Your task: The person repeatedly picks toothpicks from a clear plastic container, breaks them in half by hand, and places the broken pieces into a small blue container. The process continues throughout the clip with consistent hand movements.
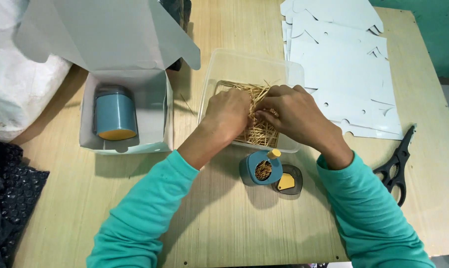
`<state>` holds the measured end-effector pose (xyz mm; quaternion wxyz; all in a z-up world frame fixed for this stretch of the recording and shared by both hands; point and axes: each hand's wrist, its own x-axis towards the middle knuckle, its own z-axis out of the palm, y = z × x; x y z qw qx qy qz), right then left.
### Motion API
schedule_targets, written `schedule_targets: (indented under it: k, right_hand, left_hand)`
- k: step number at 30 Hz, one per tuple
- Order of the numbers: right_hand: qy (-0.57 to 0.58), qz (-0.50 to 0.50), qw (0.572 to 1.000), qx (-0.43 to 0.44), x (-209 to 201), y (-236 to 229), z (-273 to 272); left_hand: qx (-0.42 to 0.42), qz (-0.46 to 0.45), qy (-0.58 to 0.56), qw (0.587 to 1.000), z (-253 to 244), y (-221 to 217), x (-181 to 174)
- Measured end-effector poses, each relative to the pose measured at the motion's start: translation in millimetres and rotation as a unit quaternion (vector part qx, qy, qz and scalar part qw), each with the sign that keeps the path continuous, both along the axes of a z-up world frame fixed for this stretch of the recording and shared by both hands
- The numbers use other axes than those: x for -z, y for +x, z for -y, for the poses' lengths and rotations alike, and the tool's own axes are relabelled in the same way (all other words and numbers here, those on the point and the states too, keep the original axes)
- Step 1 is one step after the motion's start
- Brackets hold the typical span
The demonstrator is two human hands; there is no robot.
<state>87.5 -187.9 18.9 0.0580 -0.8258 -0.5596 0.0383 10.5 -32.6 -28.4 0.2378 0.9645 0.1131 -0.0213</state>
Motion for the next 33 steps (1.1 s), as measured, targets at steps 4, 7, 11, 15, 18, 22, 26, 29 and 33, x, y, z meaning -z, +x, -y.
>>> schedule_targets:
  k: [4, 7, 11, 15, 18, 22, 26, 29, 33]
  right_hand:
    - [-0.013, 0.013, 1.000, 0.003, 1, 0, 0]
    - [0.046, -0.051, 0.997, 0.017, -7, -2, 3]
    - [0.163, -0.137, 0.976, 0.047, -12, 4, 8]
    - [0.266, -0.213, 0.939, 0.042, -17, 4, 11]
    - [0.306, -0.304, 0.901, 0.032, -15, 4, 9]
    - [0.319, -0.340, 0.884, 0.039, -14, 0, 10]
    - [0.334, -0.353, 0.873, 0.037, -14, -2, 9]
    - [0.332, -0.353, 0.874, 0.033, -12, -1, 10]
    - [0.329, -0.356, 0.874, 0.034, -15, -3, 10]
  left_hand:
    - [0.002, -0.019, 0.000, 1.000, -8, 2, 1]
    - [-0.033, 0.007, -0.056, 0.998, -15, -8, -18]
    - [-0.034, 0.085, -0.218, 0.972, -23, -35, -61]
    - [-0.014, 0.120, -0.314, 0.942, -28, -44, -64]
    - [0.016, 0.136, -0.408, 0.903, -28, -42, -51]
    - [0.040, 0.137, -0.456, 0.878, -25, -39, -35]
    - [0.060, 0.154, -0.473, 0.865, -20, -39, -32]
    - [0.052, 0.168, -0.468, 0.866, -18, -38, -31]
    - [0.021, 0.183, -0.473, 0.861, -18, -36, -29]
